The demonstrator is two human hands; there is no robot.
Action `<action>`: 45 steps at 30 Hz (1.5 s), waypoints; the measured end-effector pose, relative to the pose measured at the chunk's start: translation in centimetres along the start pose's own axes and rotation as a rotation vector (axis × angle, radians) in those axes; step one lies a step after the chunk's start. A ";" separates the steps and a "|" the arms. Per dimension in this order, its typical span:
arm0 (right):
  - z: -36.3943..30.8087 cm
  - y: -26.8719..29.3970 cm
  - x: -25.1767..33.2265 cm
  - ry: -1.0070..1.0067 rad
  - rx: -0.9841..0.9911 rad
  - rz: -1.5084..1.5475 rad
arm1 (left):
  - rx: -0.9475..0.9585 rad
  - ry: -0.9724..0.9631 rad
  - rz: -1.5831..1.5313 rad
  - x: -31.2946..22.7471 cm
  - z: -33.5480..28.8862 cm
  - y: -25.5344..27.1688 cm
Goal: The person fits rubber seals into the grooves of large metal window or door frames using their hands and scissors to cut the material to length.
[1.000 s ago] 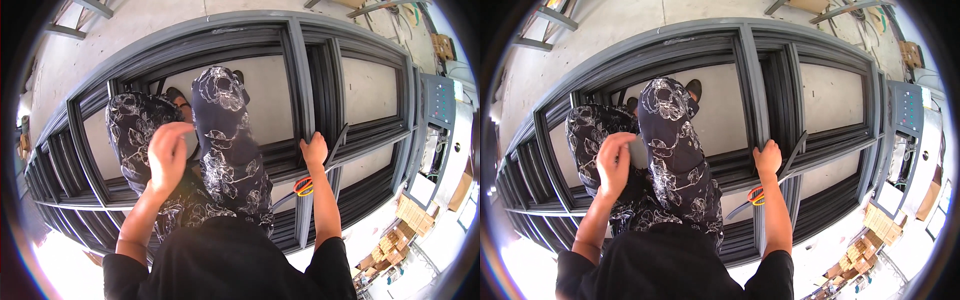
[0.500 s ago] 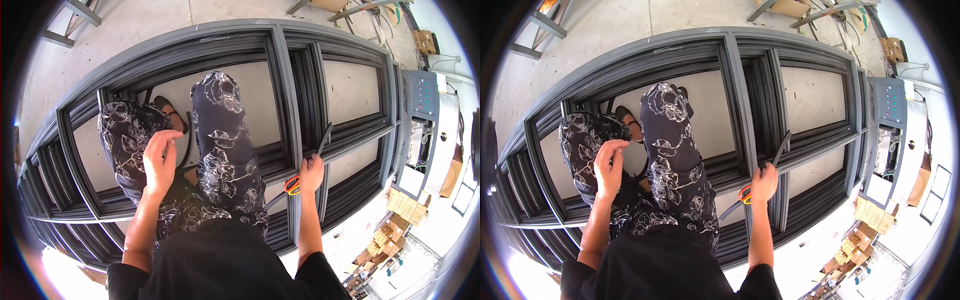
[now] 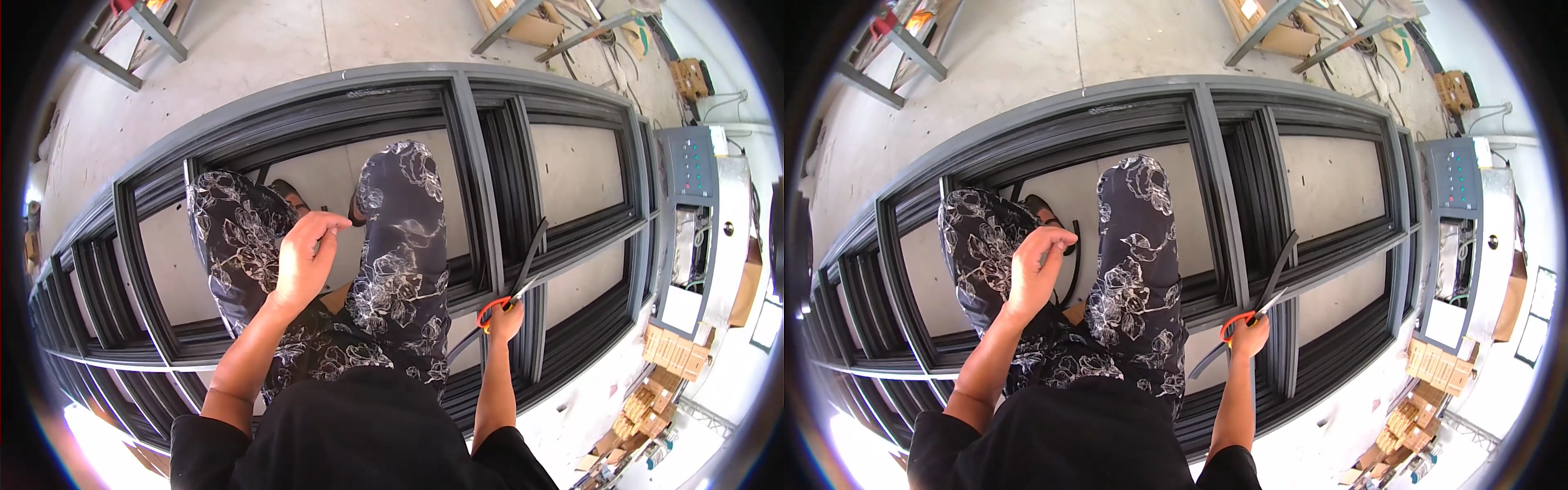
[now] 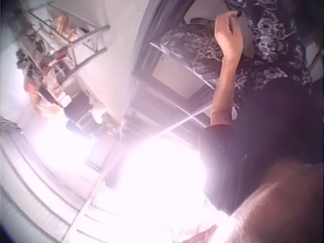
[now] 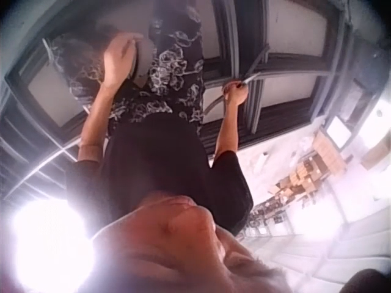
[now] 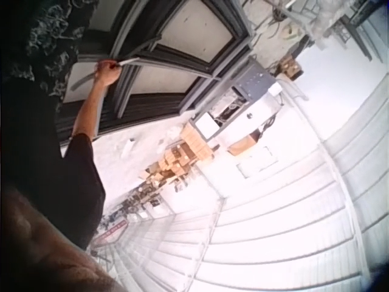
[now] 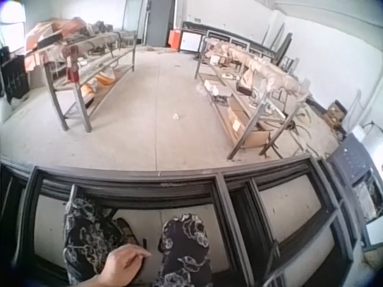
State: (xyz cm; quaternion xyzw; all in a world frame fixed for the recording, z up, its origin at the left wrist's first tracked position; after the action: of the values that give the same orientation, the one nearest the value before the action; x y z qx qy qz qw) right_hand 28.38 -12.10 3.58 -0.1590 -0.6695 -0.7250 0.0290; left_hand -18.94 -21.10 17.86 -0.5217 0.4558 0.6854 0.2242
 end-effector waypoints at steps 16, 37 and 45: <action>-2.9 14.2 29.3 0.795 0.464 0.531 | 0.142 0.301 -0.742 -2.4 -1.3 -2.1; -2.5 16.2 36.0 1.114 -0.030 0.739 | -0.460 -0.910 -0.633 -18.9 0.7 26.5; -1.8 11.8 33.0 0.159 0.950 1.327 | 0.070 -0.049 0.257 -16.1 4.5 19.7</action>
State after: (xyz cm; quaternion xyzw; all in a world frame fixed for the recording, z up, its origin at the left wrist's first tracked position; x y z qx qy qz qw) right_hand -0.21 -9.46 23.68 -0.4407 -0.6678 -0.2054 0.5636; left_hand -30.90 -24.08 40.54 -0.4338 0.5371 0.7047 0.1636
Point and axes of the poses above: each hand's wrist, its own z-axis towards the middle knuckle, its own y-axis out of the back of the hand, x = y × z, the point moved 4 cm from there along z, towards the middle knuckle, and after that the axes turned 2 degrees about y, right-handed, at the moved point
